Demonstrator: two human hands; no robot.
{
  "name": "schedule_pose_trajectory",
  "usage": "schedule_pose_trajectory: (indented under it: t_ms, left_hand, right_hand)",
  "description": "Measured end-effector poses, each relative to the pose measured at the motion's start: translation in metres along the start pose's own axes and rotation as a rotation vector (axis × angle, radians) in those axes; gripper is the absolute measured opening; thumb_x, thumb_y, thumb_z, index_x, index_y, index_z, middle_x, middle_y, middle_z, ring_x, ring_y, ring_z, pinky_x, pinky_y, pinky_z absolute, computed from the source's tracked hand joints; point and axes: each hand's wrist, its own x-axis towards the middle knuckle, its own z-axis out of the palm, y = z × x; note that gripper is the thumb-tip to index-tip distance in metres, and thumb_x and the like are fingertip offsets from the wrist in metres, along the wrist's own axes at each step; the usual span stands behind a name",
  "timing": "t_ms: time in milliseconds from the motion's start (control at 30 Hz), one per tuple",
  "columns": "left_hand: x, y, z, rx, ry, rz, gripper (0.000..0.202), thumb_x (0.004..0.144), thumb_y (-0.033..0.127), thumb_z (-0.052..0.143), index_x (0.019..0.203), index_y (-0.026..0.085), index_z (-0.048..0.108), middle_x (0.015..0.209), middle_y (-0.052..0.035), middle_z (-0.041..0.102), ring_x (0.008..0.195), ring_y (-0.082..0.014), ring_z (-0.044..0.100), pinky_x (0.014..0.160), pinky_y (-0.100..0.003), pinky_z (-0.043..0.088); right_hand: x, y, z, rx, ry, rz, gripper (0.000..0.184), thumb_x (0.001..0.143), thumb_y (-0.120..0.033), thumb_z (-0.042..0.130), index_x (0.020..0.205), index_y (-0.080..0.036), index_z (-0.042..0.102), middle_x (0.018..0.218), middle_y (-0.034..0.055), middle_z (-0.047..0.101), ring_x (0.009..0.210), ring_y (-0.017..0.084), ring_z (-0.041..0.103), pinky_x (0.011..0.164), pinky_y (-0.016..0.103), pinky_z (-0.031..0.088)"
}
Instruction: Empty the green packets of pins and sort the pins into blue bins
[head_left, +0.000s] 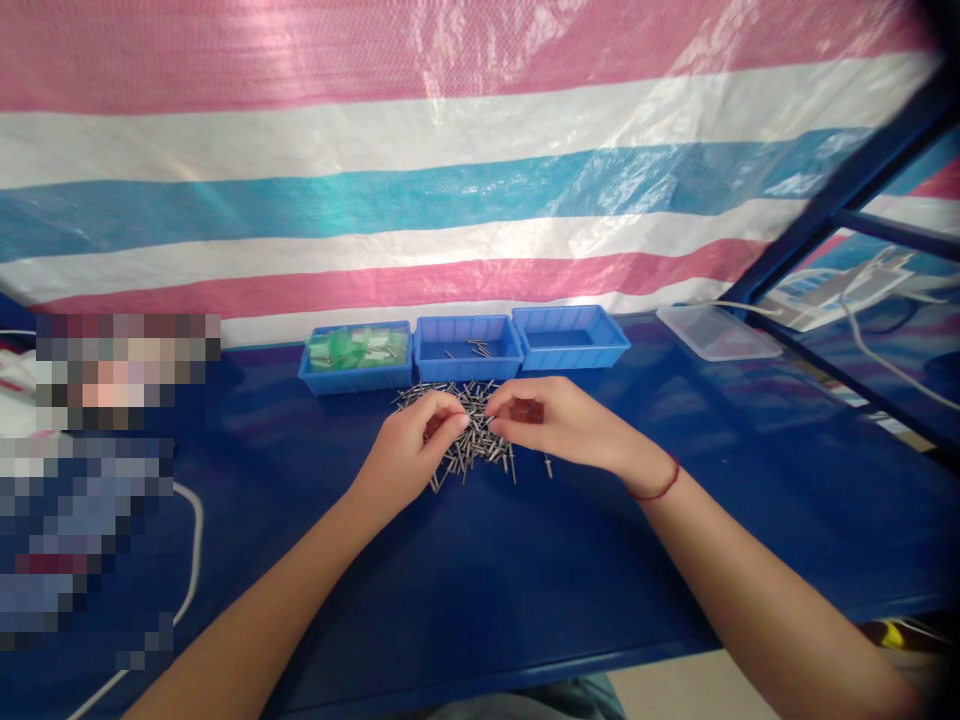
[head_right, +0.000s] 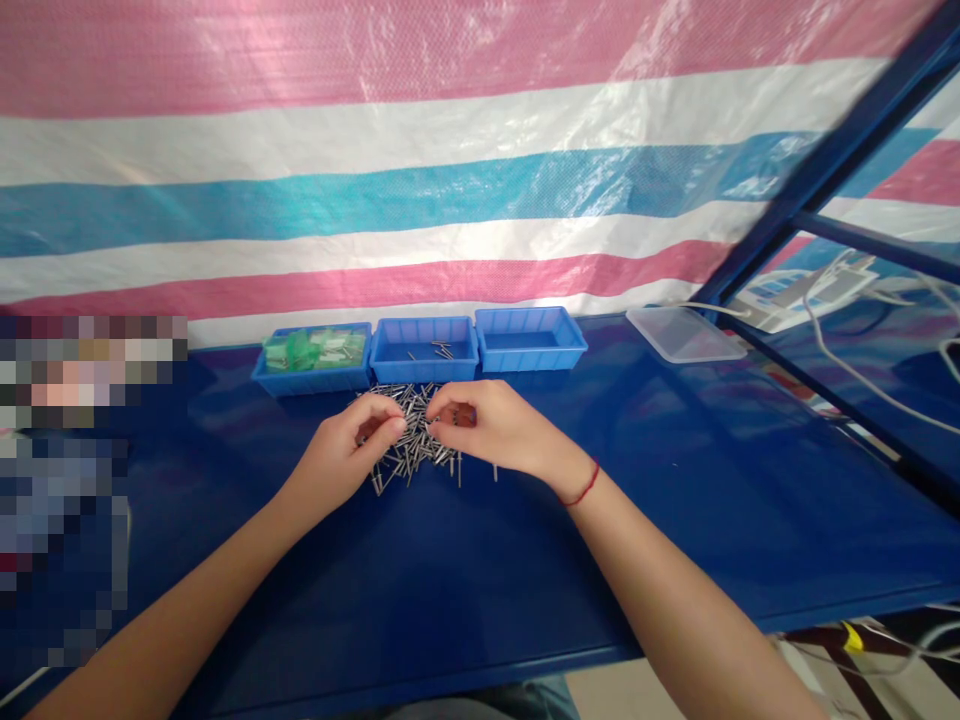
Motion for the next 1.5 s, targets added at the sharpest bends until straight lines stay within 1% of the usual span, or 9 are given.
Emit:
schedule_pose_trajectory:
  t_ms: [133, 300, 500, 733, 933, 1100, 1233, 1400, 1500]
  left_hand:
    - [0.001, 0.004, 0.005, -0.393, 0.048, -0.124, 0.022, 0.088, 0.039, 0.056, 0.085, 0.018, 0.056, 0.076, -0.0003, 0.062, 0.07, -0.0132, 0.06, 0.066, -0.025, 0.048]
    - [0.0, 0.005, 0.007, -0.558, 0.063, -0.216, 0.035, 0.081, 0.052, 0.063, 0.081, 0.017, 0.057, 0.072, -0.0014, 0.063, 0.066, -0.0137, 0.061, 0.065, -0.027, 0.052]
    - [-0.001, 0.004, 0.011, -0.675, 0.057, -0.253, 0.043, 0.08, 0.057, 0.063, 0.089, 0.016, 0.061, 0.077, -0.0037, 0.066, 0.069, -0.0141, 0.064, 0.068, -0.028, 0.054]
    - [-0.001, 0.009, 0.009, -0.58, 0.01, -0.201, 0.03, 0.085, 0.044, 0.06, 0.093, 0.016, 0.064, 0.075, -0.0022, 0.066, 0.068, -0.0127, 0.063, 0.067, -0.026, 0.053]
    - [-0.002, 0.012, 0.007, -0.539, 0.087, -0.193, 0.018, 0.083, 0.035, 0.061, 0.085, 0.017, 0.059, 0.071, 0.0002, 0.063, 0.064, -0.0119, 0.062, 0.064, -0.024, 0.051]
    - [-0.004, 0.01, 0.01, -0.415, 0.19, -0.127, 0.013, 0.083, 0.03, 0.063, 0.086, 0.018, 0.06, 0.073, 0.0003, 0.061, 0.065, -0.0116, 0.059, 0.063, -0.023, 0.049]
    - [-0.008, 0.011, 0.011, -0.264, 0.23, -0.051, 0.011, 0.084, 0.03, 0.063, 0.083, 0.018, 0.06, 0.075, -0.0002, 0.062, 0.067, -0.0123, 0.059, 0.064, -0.023, 0.048]
    - [-0.008, 0.009, 0.009, -0.238, 0.232, -0.065, 0.014, 0.086, 0.033, 0.06, 0.083, 0.019, 0.057, 0.071, 0.0013, 0.059, 0.065, -0.0122, 0.059, 0.062, -0.023, 0.047]
    - [-0.006, 0.006, 0.01, -0.257, 0.225, -0.108, 0.017, 0.086, 0.034, 0.06, 0.093, 0.02, 0.056, 0.076, 0.0015, 0.06, 0.063, -0.0113, 0.059, 0.059, -0.022, 0.046]
  right_hand:
    - [0.001, -0.015, 0.026, 0.256, 0.106, 0.005, 0.016, 0.081, -0.034, 0.066, 0.087, -0.019, 0.067, 0.079, 0.0014, 0.067, 0.063, 0.012, 0.057, 0.056, 0.025, 0.046]
    - [0.002, -0.017, 0.038, 0.513, 0.17, 0.002, 0.024, 0.081, -0.043, 0.068, 0.083, -0.02, 0.065, 0.075, 0.0017, 0.07, 0.064, 0.013, 0.061, 0.057, 0.026, 0.048]
    - [0.001, -0.015, 0.038, 0.437, 0.295, -0.057, 0.021, 0.082, -0.041, 0.068, 0.084, -0.02, 0.068, 0.077, 0.0021, 0.071, 0.07, 0.015, 0.066, 0.065, 0.03, 0.053]
    - [-0.001, -0.014, 0.034, 0.224, 0.351, -0.158, 0.016, 0.088, -0.033, 0.062, 0.098, -0.024, 0.071, 0.088, 0.0043, 0.07, 0.079, 0.016, 0.064, 0.065, 0.03, 0.051]
    - [0.0, -0.011, 0.033, 0.045, 0.347, -0.207, 0.012, 0.091, -0.029, 0.057, 0.093, -0.023, 0.067, 0.091, 0.0045, 0.065, 0.078, 0.015, 0.06, 0.062, 0.027, 0.048]
    - [0.001, -0.009, 0.038, 0.035, 0.35, -0.22, 0.009, 0.09, -0.021, 0.057, 0.094, -0.022, 0.065, 0.091, 0.0034, 0.06, 0.068, 0.012, 0.055, 0.058, 0.025, 0.045]
    - [0.002, -0.006, 0.043, 0.067, 0.353, -0.239, 0.011, 0.09, -0.021, 0.057, 0.096, -0.022, 0.065, 0.092, 0.004, 0.059, 0.07, 0.012, 0.056, 0.056, 0.025, 0.044]
    - [0.004, -0.003, 0.043, 0.048, 0.303, -0.29, 0.013, 0.093, -0.024, 0.053, 0.096, -0.021, 0.065, 0.094, 0.0056, 0.061, 0.085, 0.015, 0.059, 0.069, 0.027, 0.048]
    - [0.013, 0.002, 0.034, -0.073, 0.364, -0.294, 0.016, 0.094, -0.023, 0.049, 0.094, -0.019, 0.065, 0.094, 0.0063, 0.063, 0.088, 0.017, 0.059, 0.075, 0.03, 0.049]
